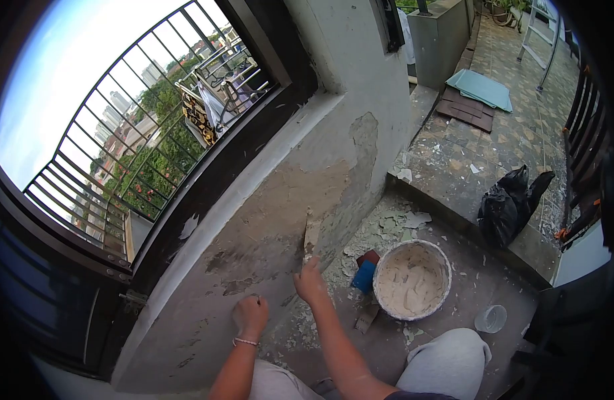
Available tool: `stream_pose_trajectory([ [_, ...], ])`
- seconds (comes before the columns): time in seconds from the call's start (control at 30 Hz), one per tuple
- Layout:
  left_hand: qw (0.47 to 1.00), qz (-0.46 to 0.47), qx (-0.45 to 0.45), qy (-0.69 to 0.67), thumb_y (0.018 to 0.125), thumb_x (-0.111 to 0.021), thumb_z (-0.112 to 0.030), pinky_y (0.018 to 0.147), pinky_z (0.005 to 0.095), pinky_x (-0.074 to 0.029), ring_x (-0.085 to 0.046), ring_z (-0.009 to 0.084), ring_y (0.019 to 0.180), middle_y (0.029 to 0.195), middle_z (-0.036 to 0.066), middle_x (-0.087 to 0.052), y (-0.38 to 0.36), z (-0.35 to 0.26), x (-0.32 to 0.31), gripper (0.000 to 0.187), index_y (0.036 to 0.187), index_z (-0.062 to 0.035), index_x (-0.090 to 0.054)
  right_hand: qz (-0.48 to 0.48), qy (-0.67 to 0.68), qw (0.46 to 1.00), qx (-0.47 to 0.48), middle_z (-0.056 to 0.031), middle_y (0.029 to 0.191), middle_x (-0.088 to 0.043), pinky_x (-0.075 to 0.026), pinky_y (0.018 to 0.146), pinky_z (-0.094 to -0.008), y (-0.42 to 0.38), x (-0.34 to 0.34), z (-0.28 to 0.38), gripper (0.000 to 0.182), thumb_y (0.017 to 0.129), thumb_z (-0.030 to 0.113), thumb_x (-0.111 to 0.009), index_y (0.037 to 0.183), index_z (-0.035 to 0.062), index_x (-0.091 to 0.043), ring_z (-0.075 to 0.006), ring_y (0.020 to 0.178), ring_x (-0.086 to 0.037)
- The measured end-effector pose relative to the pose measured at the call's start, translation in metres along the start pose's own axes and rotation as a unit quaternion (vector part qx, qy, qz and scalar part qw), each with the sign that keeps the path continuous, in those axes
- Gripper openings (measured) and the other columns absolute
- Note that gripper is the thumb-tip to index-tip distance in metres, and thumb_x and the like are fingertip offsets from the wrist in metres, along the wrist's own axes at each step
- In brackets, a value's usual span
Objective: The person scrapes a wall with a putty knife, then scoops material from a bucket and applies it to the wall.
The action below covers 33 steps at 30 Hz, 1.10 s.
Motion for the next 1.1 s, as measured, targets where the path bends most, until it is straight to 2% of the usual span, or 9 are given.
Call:
stream_pose_trajectory([
  [0.07,0.999,-0.027,-0.020,0.026,0.085,-0.049,-0.029,0.062,0.0375,-0.049,-0.063,0.0258,0.057,0.054,0.006,-0.061,0.000,0.003,-0.003,0.036,0.063,-0.0055,-0.065,0.001,0.013,1.000,0.004,-0.0409,0.110,-0.048,-0.045,0.086,-0.0467,-0.003,-0.016,-0.025,0.074,0.080,0.015,-0.058,0.127,-0.0170,-0.010,-0.0483,0.100,-0.054],
  [0.17,0.999,-0.015,-0.024,0.020,0.085,-0.050,-0.029,0.062,0.0376,-0.049,-0.063,0.0258,0.057,0.053,0.006,-0.061,0.000,0.004,-0.003,0.036,0.063,-0.0055,-0.065,-0.050,0.047,0.998,0.014,-0.0418,0.107,-0.048,-0.044,0.087,-0.0462,-0.002,-0.052,-0.076,0.073,0.079,0.012,-0.058,0.124,-0.0169,-0.009,-0.0507,0.101,-0.052],
  [0.27,0.999,-0.014,-0.026,0.011,0.084,-0.050,-0.029,0.062,0.0388,-0.049,-0.063,0.0274,0.059,0.054,0.007,-0.061,0.000,0.006,-0.004,0.034,0.064,-0.0054,-0.066,-0.064,0.084,0.994,0.009,-0.0419,0.107,-0.047,-0.043,0.089,-0.0455,-0.007,-0.034,-0.070,0.071,0.078,0.011,-0.057,0.123,-0.0177,-0.010,-0.0515,0.103,-0.050],
  [0.4,1.000,0.012,-0.019,0.009,0.083,-0.053,-0.027,0.062,0.0436,-0.048,-0.062,0.0355,0.068,0.071,0.018,-0.063,-0.004,-0.007,0.012,0.030,0.070,-0.0037,-0.067,-0.074,0.100,0.991,0.043,-0.0423,0.110,-0.046,-0.041,0.091,-0.0457,-0.007,0.011,-0.016,0.069,0.080,0.011,-0.054,0.124,-0.0196,-0.011,-0.0513,0.104,-0.050],
  [0.5,1.000,0.009,-0.022,0.014,0.084,-0.052,-0.027,0.062,0.0432,-0.048,-0.062,0.0353,0.068,0.071,0.018,-0.063,-0.007,-0.012,0.017,0.031,0.071,-0.0040,-0.067,-0.171,-0.007,0.975,0.138,-0.0399,0.107,-0.050,-0.045,0.086,-0.0474,0.005,0.013,0.005,0.067,0.083,0.013,-0.053,0.127,-0.0181,-0.014,-0.0486,0.098,-0.054],
  [0.6,0.999,-0.001,-0.030,0.018,0.084,-0.052,-0.027,0.062,0.0432,-0.048,-0.062,0.0353,0.068,0.071,0.018,-0.063,-0.006,-0.012,0.019,0.031,0.071,-0.0042,-0.068,-0.025,0.021,0.997,0.067,-0.0413,0.108,-0.049,-0.043,0.087,-0.0477,0.006,0.013,0.031,0.071,0.082,0.013,-0.053,0.128,-0.0213,-0.010,-0.0500,0.101,-0.052],
  [0.8,0.999,0.004,-0.037,0.016,0.084,-0.051,-0.027,0.063,0.0439,-0.048,-0.062,0.0355,0.069,0.072,0.017,-0.063,-0.009,-0.015,0.019,0.031,0.072,-0.0044,-0.068,0.031,0.005,0.995,0.090,-0.0421,0.107,-0.049,-0.044,0.087,-0.0470,-0.014,-0.054,-0.021,0.075,0.082,0.014,-0.056,0.127,-0.0235,-0.009,-0.0488,0.101,-0.053],
  [1.0,0.999,0.001,-0.049,0.020,0.083,-0.052,-0.028,0.063,0.0441,-0.048,-0.062,0.0358,0.069,0.072,0.017,-0.063,-0.008,-0.011,0.019,0.030,0.072,-0.0052,-0.068,0.010,0.070,0.996,0.061,-0.0416,0.107,-0.048,-0.042,0.089,-0.0452,-0.038,-0.089,-0.080,0.069,0.081,0.014,-0.057,0.123,-0.0221,-0.016,-0.0499,0.102,-0.051],
  [1.1,0.999,0.005,-0.046,0.010,0.083,-0.052,-0.028,0.063,0.0441,-0.048,-0.062,0.0359,0.069,0.072,0.017,-0.063,-0.009,-0.011,0.020,0.030,0.072,-0.0052,-0.068,-0.081,0.068,0.992,0.074,-0.0402,0.105,-0.049,-0.042,0.088,-0.0454,-0.021,-0.033,-0.041,0.068,0.081,0.014,-0.056,0.123,-0.0217,-0.017,-0.0506,0.101,-0.051],
])
Point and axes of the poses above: each hand's wrist, its own y-axis towards the middle knuckle, its own x-axis out of the back of the hand, z = x × y, the point moved 5 cm from there along y, towards the middle knuckle
